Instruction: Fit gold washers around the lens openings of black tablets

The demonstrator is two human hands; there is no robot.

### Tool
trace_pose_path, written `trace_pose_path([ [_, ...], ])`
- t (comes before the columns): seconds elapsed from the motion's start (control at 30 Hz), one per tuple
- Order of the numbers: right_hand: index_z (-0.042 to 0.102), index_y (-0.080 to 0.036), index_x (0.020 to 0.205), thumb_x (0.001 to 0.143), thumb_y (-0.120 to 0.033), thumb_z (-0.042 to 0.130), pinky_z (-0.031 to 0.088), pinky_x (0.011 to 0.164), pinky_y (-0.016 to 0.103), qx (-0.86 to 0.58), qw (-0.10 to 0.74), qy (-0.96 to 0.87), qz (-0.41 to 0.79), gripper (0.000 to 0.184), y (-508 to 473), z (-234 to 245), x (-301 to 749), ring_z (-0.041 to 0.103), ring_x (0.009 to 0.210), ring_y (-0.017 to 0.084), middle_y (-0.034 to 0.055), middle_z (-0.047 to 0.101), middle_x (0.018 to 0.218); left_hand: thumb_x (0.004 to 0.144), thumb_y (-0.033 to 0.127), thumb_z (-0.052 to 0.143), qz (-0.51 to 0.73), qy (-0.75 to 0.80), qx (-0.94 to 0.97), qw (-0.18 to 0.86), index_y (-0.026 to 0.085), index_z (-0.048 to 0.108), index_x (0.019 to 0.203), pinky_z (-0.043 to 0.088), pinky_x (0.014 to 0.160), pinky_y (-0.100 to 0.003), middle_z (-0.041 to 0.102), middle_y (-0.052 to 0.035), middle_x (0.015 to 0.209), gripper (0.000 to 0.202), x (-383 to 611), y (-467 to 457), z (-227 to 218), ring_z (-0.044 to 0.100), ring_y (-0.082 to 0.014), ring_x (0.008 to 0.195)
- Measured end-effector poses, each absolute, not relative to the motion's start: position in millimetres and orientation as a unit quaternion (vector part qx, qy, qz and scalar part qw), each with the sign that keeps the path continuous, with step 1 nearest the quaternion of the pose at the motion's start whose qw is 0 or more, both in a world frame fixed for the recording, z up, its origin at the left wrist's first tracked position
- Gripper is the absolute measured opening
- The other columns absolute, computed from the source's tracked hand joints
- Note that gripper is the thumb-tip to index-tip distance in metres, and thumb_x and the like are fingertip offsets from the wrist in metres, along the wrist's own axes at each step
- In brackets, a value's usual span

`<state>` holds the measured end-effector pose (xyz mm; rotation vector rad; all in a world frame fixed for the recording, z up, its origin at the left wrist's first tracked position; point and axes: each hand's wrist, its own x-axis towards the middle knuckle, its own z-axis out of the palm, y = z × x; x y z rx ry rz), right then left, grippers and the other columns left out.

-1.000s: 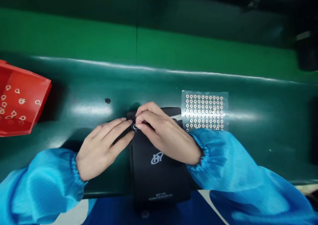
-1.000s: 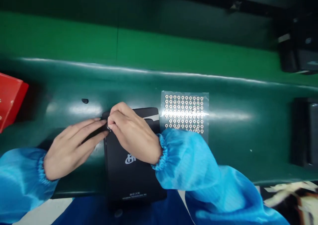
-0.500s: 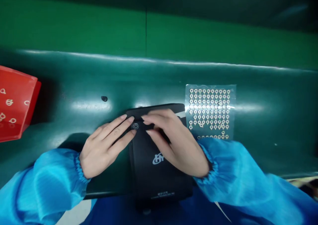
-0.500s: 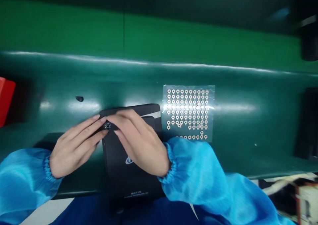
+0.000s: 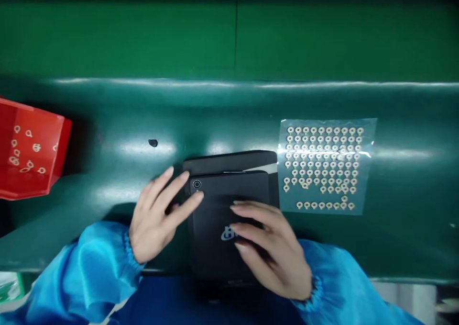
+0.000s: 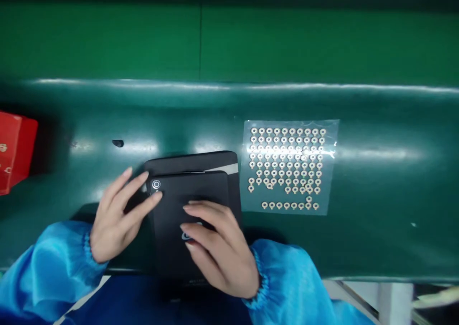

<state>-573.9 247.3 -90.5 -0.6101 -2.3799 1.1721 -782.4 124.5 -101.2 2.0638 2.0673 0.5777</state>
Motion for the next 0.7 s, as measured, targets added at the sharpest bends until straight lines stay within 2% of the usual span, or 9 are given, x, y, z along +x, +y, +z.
trace_pose_path([
  [0.07, 0.055, -0.022, 0.119, 0.087, -0.006, 0.052, 0.050, 0.090, 0.042, -0.278, 0.221, -0.852, 0.385, 0.036, 247, -91, -552, 0.055, 0.111, 0.026, 0.0099, 0.055, 0.114, 0.084, -0.001, 0.054, 0.223, 0.710, 0.656, 0.123, 0.033, 0.038, 0.143, 0.035, 0.110, -0.044, 0.024, -0.0029, 0.158, 0.071, -772, 101, -101, 0.025, -0.0275, 0.144],
  [0.17, 0.050, -0.026, 0.134, 0.089, -0.014, 0.055, 0.044, 0.093, 0.046, -0.374, 0.154, -0.864, 0.300, 0.046, 236, -95, -515, 0.050, 0.116, 0.030, 0.0119, 0.051, 0.126, 0.088, 0.015, 0.053, 0.170, 0.746, 0.617, 0.183, 0.019, 0.024, 0.150, 0.019, 0.117, -0.047, 0.013, -0.0091, 0.161, 0.069, -750, 70, -99, 0.013, -0.0302, 0.147],
  [0.23, 0.036, -0.025, 0.147, 0.092, -0.024, 0.053, 0.039, 0.097, 0.050, -0.391, 0.090, -0.870, 0.287, 0.057, 223, -98, -498, 0.043, 0.124, 0.035, 0.0138, 0.042, 0.140, 0.092, 0.027, 0.046, 0.138, 0.753, 0.607, 0.214, 0.011, 0.019, 0.151, 0.007, 0.119, -0.047, 0.010, -0.0129, 0.160, 0.067, -734, 60, -99, 0.007, -0.0301, 0.148],
  [0.3, 0.022, -0.023, 0.153, 0.094, -0.031, 0.052, 0.036, 0.100, 0.052, -0.389, 0.061, -0.867, 0.304, 0.067, 207, -101, -491, 0.037, 0.130, 0.037, 0.0133, 0.033, 0.150, 0.093, 0.035, 0.043, 0.147, 0.757, 0.597, 0.222, 0.008, 0.016, 0.151, 0.006, 0.120, -0.045, 0.011, -0.0146, 0.160, 0.069, -719, 58, -103, 0.007, -0.0289, 0.148],
  [0.37, 0.018, -0.025, 0.154, 0.094, -0.031, 0.053, 0.037, 0.102, 0.052, -0.411, 0.071, -0.844, 0.337, 0.070, 191, -103, -490, 0.033, 0.135, 0.036, 0.0105, 0.027, 0.154, 0.094, 0.038, 0.043, 0.187, 0.771, 0.564, 0.228, 0.008, 0.015, 0.152, 0.013, 0.119, -0.048, 0.014, -0.0160, 0.159, 0.071, -707, 58, -105, 0.011, -0.0303, 0.148],
  [0.43, 0.022, -0.029, 0.153, 0.094, -0.029, 0.052, 0.043, 0.101, 0.048, -0.451, 0.102, -0.797, 0.388, 0.066, 174, -104, -489, 0.035, 0.136, 0.034, 0.0075, 0.028, 0.154, 0.094, 0.039, 0.041, 0.254, 0.781, 0.507, 0.262, 0.013, 0.014, 0.152, 0.026, 0.116, -0.050, 0.021, -0.0158, 0.158, 0.070, -695, 56, -104, 0.020, -0.0326, 0.145],
  [0.5, 0.022, -0.031, 0.152, 0.093, -0.029, 0.053, 0.051, 0.094, 0.042, -0.504, 0.140, -0.730, 0.440, 0.067, 158, -106, -485, 0.045, 0.130, 0.031, 0.0075, 0.039, 0.149, 0.095, 0.041, 0.040, 0.324, 0.785, 0.431, 0.307, 0.020, 0.008, 0.154, 0.042, 0.109, -0.045, 0.033, -0.0138, 0.153, 0.070, -685, 50, -100, 0.037, -0.0316, 0.138],
  [0.57, 0.018, -0.031, 0.153, 0.090, -0.029, 0.059, 0.057, 0.085, 0.039, -0.548, 0.184, -0.664, 0.474, 0.075, 150, -110, -479, 0.056, 0.120, 0.030, 0.0092, 0.052, 0.138, 0.094, 0.045, 0.045, 0.363, 0.793, 0.364, 0.327, 0.026, 0.000, 0.153, 0.052, 0.100, -0.039, 0.045, -0.0112, 0.146, 0.077, -677, 44, -96, 0.051, -0.0294, 0.129],
  [0.7, 0.016, -0.030, 0.153, 0.082, -0.030, 0.068, 0.061, 0.076, 0.039, -0.525, 0.285, -0.630, 0.496, 0.088, 162, -122, -480, 0.066, 0.105, 0.032, 0.0110, 0.062, 0.124, 0.090, 0.049, 0.053, 0.420, 0.790, 0.331, 0.300, 0.032, -0.003, 0.152, 0.052, 0.100, -0.040, 0.048, -0.0074, 0.145, 0.085, -678, 50, -92, 0.051, -0.0302, 0.128],
])
